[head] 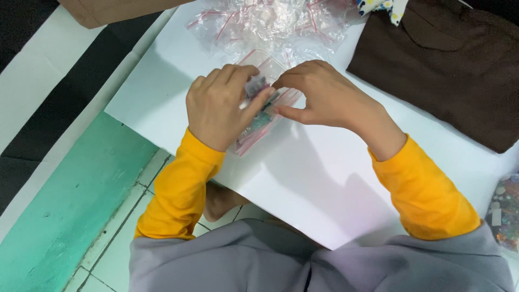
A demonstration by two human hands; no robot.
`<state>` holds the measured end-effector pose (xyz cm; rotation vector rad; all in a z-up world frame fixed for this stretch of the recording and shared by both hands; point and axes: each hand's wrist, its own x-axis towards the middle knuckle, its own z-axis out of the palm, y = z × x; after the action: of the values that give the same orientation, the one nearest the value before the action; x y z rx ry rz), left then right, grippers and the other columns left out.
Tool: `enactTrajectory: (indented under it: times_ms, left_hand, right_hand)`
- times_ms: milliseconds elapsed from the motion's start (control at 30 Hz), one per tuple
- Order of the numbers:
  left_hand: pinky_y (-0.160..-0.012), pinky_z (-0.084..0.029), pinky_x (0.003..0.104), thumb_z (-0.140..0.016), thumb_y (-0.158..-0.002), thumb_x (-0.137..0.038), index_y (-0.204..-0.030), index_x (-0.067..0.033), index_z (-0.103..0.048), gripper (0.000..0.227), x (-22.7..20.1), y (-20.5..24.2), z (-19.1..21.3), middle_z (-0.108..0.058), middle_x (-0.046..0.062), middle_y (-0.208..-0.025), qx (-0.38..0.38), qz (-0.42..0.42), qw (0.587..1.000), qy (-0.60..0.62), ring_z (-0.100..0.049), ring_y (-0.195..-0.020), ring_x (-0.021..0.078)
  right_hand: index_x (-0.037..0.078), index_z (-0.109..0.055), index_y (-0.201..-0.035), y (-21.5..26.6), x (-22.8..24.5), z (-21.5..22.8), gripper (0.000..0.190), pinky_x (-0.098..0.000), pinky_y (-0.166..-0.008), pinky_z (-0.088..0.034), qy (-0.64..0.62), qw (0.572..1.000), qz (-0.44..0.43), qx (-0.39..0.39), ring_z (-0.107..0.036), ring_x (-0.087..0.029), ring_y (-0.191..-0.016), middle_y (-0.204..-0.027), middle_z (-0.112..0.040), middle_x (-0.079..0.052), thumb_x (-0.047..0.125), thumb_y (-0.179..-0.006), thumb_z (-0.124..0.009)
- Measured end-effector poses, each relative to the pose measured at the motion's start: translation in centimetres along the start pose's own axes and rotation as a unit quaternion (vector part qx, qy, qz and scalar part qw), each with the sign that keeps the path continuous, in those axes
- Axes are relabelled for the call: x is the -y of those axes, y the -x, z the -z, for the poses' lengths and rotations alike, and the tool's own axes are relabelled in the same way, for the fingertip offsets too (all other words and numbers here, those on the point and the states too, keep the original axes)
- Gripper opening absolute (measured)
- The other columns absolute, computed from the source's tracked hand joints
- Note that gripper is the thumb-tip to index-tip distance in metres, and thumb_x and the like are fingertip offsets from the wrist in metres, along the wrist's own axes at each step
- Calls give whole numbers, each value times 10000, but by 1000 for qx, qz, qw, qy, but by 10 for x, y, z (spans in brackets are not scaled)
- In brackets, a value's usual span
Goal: Sorting and counting small buttons before placing them into plastic bags
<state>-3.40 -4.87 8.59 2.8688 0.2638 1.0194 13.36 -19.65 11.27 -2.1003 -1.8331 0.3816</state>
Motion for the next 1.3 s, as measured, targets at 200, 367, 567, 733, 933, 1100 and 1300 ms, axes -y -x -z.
enactTrajectory:
  times_ms: [200, 367, 567, 733, 933, 1100, 1300]
  left_hand:
    - [-687, -571, 353, -714, -960, -286, -1062, -136, -682, 184, -78, 21, -8, -683, 63, -933, 62, -10, 971, 229, -726, -860, 285]
    - [-615, -593, 367, -669, -950, -220, -994, -42, -635, 186, -103, 58, -114, -617, 137, -902, 211, 22, 948, 236, -737, -761, 332]
    - [-953, -530, 470, -644, -977, -205, -1108, 16, -634, 258, -117, 67, -187, -580, 284, -1227, 216, -22, 967, 137, -644, -1150, 427]
    - [-1151, -352, 555, -485, -1065, -279, -1286, -39, -534, 330, -166, 51, -191, -541, 299, -1396, 228, -100, 955, 163, -492, -1391, 431]
    - [-1234, -239, 583, -366, -1071, -379, -1442, -44, -424, 503, -249, 40, -214, -419, 305, -1545, 298, -184, 922, 163, -345, -1508, 412]
    - [-1255, -206, 569, -339, -1071, -341, -1486, -18, -380, 527, -311, 38, -228, -380, 308, -1576, 308, -216, 909, 178, -310, -1531, 399]
    - [-1232, -297, 555, -427, -1023, -167, -1555, -42, -274, 568, -362, 41, -232, -276, 303, -1606, 277, -250, 884, 283, -333, -1507, 430]
  right_hand:
    - [85, -658, -1303, 56, 1, 11, 406, -489, -1058, -450, 188, 982, -13, 4, -650, -333, -1191, -1211, -703, -155, 324, -975, -637]
    - [141, -505, -1457, 106, -15, -21, 490, -478, -1043, -471, 200, 975, -84, 48, -603, -327, -1257, -1367, -589, -150, 336, -1010, -553]
    - [160, -369, -1564, 184, -72, -69, 578, -493, -1132, -405, 149, 970, -174, 77, -453, -354, -1418, -1558, -406, -183, 415, -1050, -432]
    - [179, -354, -1580, 238, -96, -69, 622, -496, -1199, -304, 158, 955, -239, 74, -337, -332, -1501, -1606, -352, -183, 527, -1065, -323]
    - [164, -256, -1624, 305, -105, -78, 669, -476, -1220, -280, 135, 919, -359, 86, -265, -318, -1534, -1657, -260, -197, 521, -1060, -282]
    - [23, -260, -1607, 351, -93, -78, 652, -447, -1221, -284, 70, 884, -462, 29, -285, -351, -1519, -1621, -285, -279, 413, -1086, -304]
    - [-92, -371, -1522, 394, -77, -77, 562, -442, -1067, -494, 84, 884, -459, -33, -453, -423, -1404, -1524, -396, -354, 235, -1066, -399]
